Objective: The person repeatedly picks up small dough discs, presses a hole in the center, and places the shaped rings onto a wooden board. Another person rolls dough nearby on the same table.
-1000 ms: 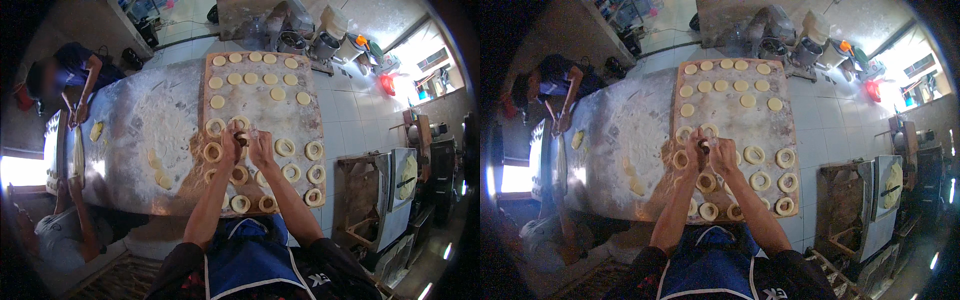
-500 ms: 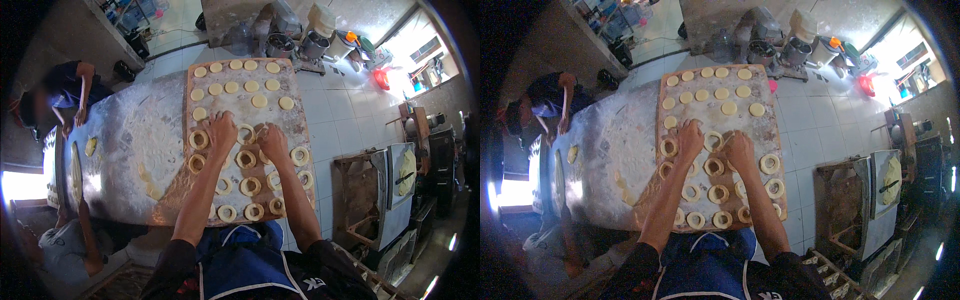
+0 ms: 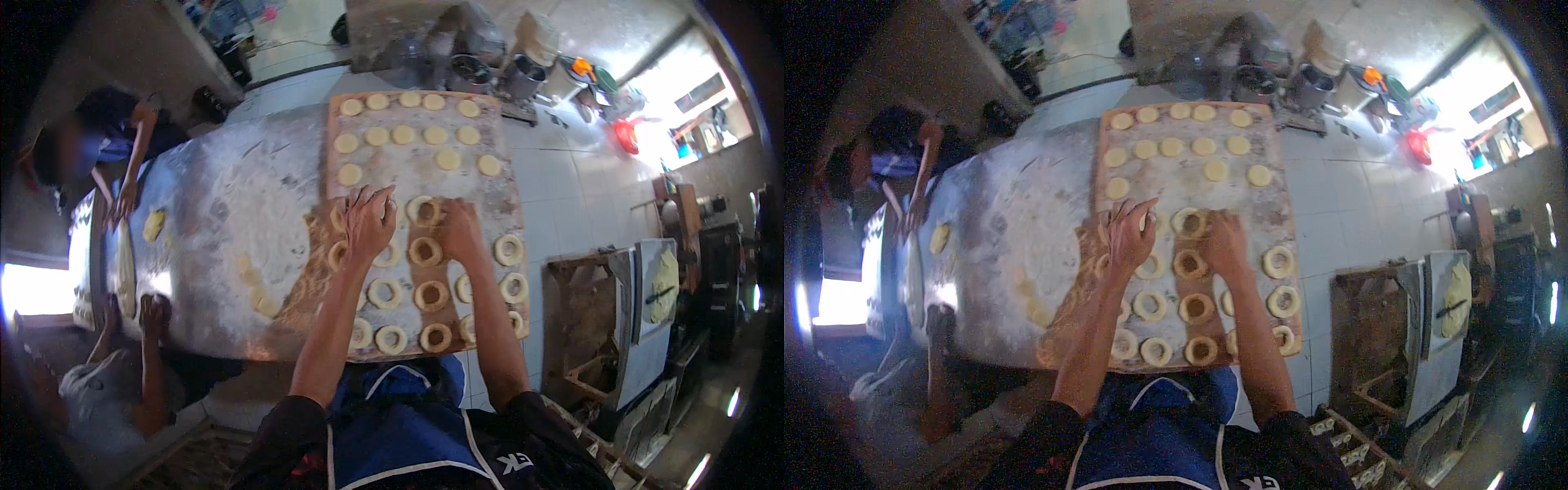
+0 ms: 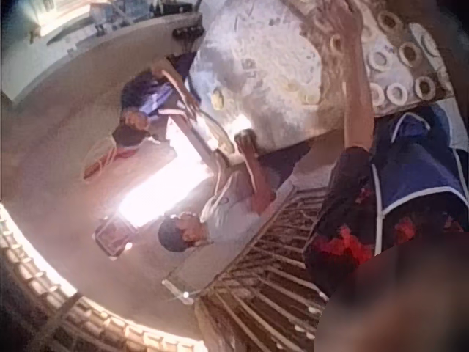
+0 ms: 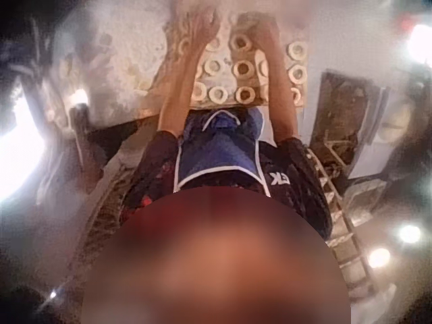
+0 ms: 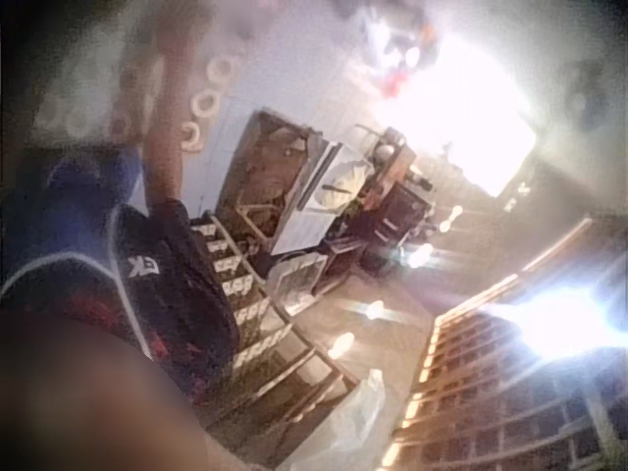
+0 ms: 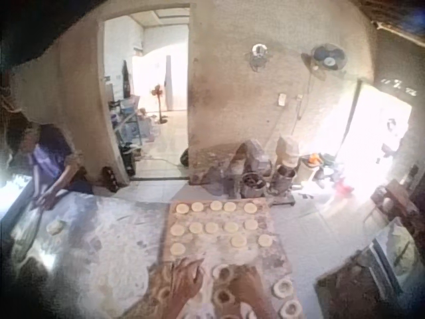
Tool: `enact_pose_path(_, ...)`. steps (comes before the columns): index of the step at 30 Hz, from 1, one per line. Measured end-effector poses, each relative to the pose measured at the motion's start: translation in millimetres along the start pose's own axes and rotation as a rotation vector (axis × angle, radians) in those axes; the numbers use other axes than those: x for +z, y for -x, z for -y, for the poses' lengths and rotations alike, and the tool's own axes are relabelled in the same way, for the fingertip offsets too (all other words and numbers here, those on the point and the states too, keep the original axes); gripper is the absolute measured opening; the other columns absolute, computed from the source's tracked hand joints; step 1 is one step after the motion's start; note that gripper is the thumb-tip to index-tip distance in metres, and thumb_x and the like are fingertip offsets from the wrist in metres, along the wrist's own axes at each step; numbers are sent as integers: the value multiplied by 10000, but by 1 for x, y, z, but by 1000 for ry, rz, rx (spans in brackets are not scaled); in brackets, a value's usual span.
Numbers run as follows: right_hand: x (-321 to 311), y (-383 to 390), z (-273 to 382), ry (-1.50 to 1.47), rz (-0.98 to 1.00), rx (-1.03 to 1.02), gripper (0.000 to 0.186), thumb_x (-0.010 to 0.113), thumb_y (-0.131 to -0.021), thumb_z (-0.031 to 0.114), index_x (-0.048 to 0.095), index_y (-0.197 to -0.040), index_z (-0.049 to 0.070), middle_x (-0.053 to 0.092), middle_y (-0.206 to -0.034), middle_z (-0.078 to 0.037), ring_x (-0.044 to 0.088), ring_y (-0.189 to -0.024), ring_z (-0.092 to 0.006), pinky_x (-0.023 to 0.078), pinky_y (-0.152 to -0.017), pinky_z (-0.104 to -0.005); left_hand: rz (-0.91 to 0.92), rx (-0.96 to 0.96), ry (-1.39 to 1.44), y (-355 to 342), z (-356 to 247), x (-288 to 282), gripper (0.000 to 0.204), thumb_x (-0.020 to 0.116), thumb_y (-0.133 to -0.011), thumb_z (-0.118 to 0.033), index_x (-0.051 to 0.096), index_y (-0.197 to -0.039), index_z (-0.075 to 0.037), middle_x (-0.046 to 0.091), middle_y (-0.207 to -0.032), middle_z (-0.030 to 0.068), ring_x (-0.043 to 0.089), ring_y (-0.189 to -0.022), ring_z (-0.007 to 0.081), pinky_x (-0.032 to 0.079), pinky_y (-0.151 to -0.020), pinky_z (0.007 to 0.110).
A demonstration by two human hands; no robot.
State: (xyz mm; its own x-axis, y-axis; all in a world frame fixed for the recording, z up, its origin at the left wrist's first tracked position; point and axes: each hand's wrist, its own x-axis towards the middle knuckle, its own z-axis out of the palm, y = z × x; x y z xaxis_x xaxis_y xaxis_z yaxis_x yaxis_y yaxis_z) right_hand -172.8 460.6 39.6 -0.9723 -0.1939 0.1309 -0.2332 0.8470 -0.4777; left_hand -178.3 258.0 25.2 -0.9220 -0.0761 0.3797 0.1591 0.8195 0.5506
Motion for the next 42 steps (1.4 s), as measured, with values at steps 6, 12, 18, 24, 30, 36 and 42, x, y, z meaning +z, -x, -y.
enact_pose_path(6, -7, 28, 68, -173, -124, 35, 420, 663, -733, 47, 579, -1144, 49, 585, -1036, -153, 517, -1049, -354, 425, -886, -429, -279, -475, -274, 111, 108, -114, 238, 627, -853, -226, 661, -1064, -120, 610, -1116, 178, 493, -1145, 366, 321, -986, 529)
enact_pose_path(12, 50, 67, 178, -371, -30, -138, 343, 659, -757, 54, 600, -1094, 36, 600, -1010, -156, 546, -996, -343, 436, -867, -430, -116, -645, -430, 184, 179, -179, 367, 687, -818, -223, 600, -1136, -60, 611, -1095, 206, 483, -1158, 362, 328, -976, 522)
enact_pose_path(18, 139, 83, 257, -469, 215, -279, 368, 641, -796, 102, 576, -1145, 8, 586, -1050, -215, 540, -1010, -409, 426, -887, -472, 174, -522, -35, 160, 177, -204, 339, 684, -807, -109, 606, -1126, -23, 628, -1069, 205, 585, -1017, 346, 442, -873, 431)
enact_pose_path(24, 176, 68, 293, -933, 281, -14, 335, 674, -839, 128, 611, -1121, -41, 672, -1003, -197, 654, -950, -293, 504, -846, -382, -63, -585, 545, 146, 178, -232, 276, 662, -826, -36, 644, -1097, 14, 675, -1016, 160, 656, -909, 210, 511, -789, 308)
enact_pose_path(30, 157, 62, 319, -918, 330, 109, 405, 710, -826, 63, 565, -1181, -68, 695, -948, -163, 665, -890, -179, 544, -772, -303, 79, -665, 762, 143, 184, -252, 276, 638, -853, -54, 659, -1118, 22, 679, -1017, 101, 625, -904, 146, 503, -812, 298)
enact_pose_path(36, 137, 62, 346, -833, 229, -21, 534, 677, -801, 42, 453, -1282, -18, 665, -819, -120, 660, -734, -206, 529, -686, -326, 83, -601, 1018, 148, 188, -248, 331, 596, -888, -73, 582, -1210, 0, 653, -1034, 88, 611, -919, 147, 501, -820, 300)
enact_pose_path(42, 139, 53, 334, -1556, 571, 247, 443, 537, -917, 293, 462, -1232, -10, 612, -813, -97, 609, -688, -183, 509, -656, -312, 107, -654, 1849, 154, 188, -238, 510, 490, -815, 119, 420, -1289, -57, 589, -1090, 110, 612, -937, 202, 512, -795, 320)
